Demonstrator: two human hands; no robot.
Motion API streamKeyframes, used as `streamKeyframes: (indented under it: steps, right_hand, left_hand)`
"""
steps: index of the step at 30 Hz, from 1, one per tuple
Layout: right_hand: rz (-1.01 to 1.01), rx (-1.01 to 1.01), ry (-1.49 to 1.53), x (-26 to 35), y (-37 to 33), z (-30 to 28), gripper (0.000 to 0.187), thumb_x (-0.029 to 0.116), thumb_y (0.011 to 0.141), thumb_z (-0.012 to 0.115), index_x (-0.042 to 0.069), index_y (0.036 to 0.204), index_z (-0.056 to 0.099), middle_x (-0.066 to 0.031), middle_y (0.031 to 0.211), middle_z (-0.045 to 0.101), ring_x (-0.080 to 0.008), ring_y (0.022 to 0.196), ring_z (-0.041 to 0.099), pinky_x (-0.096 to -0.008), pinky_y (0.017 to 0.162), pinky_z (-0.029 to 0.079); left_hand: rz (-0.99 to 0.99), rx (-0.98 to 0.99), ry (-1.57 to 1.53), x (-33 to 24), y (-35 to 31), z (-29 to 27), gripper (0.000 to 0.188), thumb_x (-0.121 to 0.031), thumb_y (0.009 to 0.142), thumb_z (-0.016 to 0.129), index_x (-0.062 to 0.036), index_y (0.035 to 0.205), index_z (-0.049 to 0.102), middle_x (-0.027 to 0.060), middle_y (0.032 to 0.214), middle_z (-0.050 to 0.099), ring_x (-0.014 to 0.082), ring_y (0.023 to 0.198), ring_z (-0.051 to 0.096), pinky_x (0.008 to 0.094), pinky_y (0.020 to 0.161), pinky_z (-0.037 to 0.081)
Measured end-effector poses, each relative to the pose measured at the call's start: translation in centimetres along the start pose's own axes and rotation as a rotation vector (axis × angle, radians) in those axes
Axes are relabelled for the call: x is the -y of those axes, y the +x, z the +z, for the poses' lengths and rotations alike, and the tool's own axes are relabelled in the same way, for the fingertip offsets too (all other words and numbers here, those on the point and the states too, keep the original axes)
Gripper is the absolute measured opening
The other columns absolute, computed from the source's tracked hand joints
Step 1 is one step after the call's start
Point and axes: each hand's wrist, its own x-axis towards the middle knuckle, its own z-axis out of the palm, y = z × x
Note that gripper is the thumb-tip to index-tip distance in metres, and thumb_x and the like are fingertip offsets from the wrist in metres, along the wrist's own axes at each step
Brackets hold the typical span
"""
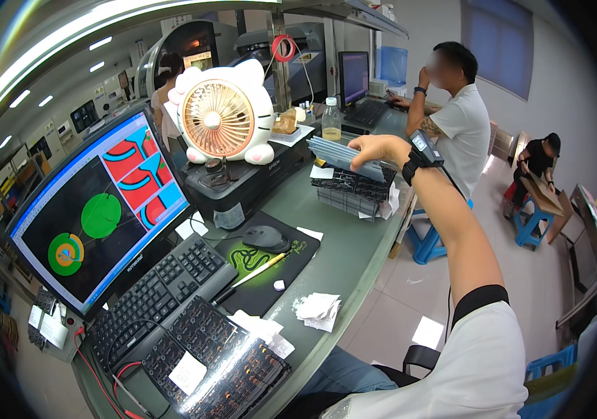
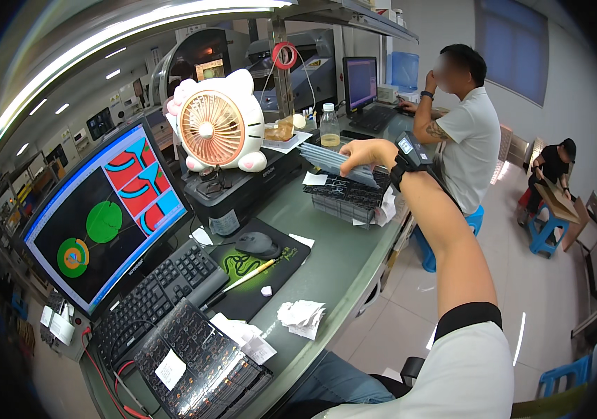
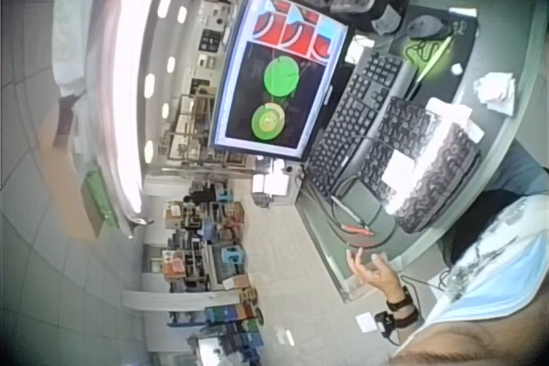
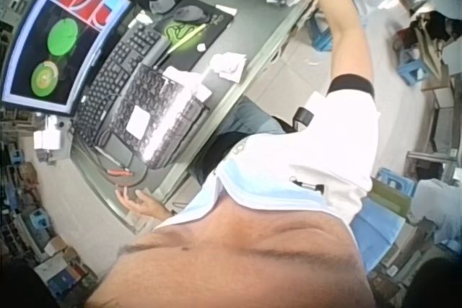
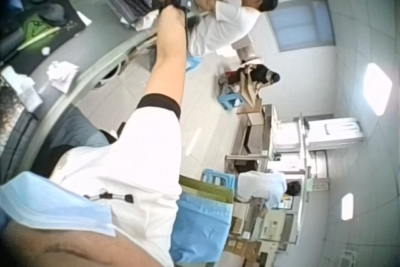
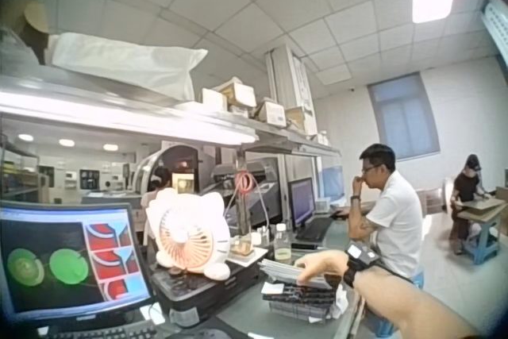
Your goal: Testing a printed circuit board using multimeter probes and monitoring results on computer software.
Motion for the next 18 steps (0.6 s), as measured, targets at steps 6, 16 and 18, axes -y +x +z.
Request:
streamKeyframes:
  steps: [6, 16, 18]
  right_hand:
    - [-0.024, -0.182, -0.145, -0.3, -0.7, -1.5, 0.056, 0.026, 0.07, 0.069, -0.001, 0.118, 0.056, -0.0148, 0.104, 0.064, -0.0241, 0.092, 0.061, -0.0344, 0.079, 0.047]
    - [-0.195, -0.333, -0.444, -2.9, -0.8, -1.1, 0.06, 0.031, 0.068, 0.078, 0.0, 0.113, 0.054, -0.0208, 0.109, 0.063, -0.0333, 0.103, 0.061, -0.0402, 0.085, 0.047]
    - [-0.276, -0.384, -0.341, -2.4, -0.1, -0.3, 0.065, 0.031, 0.063, 0.081, 0.003, 0.116, 0.058, -0.0202, 0.112, 0.063, -0.0332, 0.104, 0.061, -0.0403, 0.087, 0.047]
  left_hand:
    - [-0.012, 0.002, -0.031, 0.8, 0.1, 0.2, 0.056, -0.003, 0.088, 0.049, -0.0051, 0.142, 0.035, 0.0159, 0.129, 0.05, 0.0289, 0.114, 0.051, 0.0361, 0.085, 0.049]
    - [0.073, -0.09, 0.056, 0.8, -0.1, 0.7, 0.05, -0.01, 0.089, 0.053, -0.0016, 0.136, 0.04, 0.0158, 0.131, 0.048, 0.0293, 0.116, 0.05, 0.0378, 0.087, 0.048]
    - [0.032, -0.202, -0.144, 0.7, -0.7, 0.3, 0.039, -0.013, 0.091, 0.053, 0.0031, 0.125, 0.049, 0.0171, 0.133, 0.048, 0.0331, 0.118, 0.048, 0.0426, 0.099, 0.04]
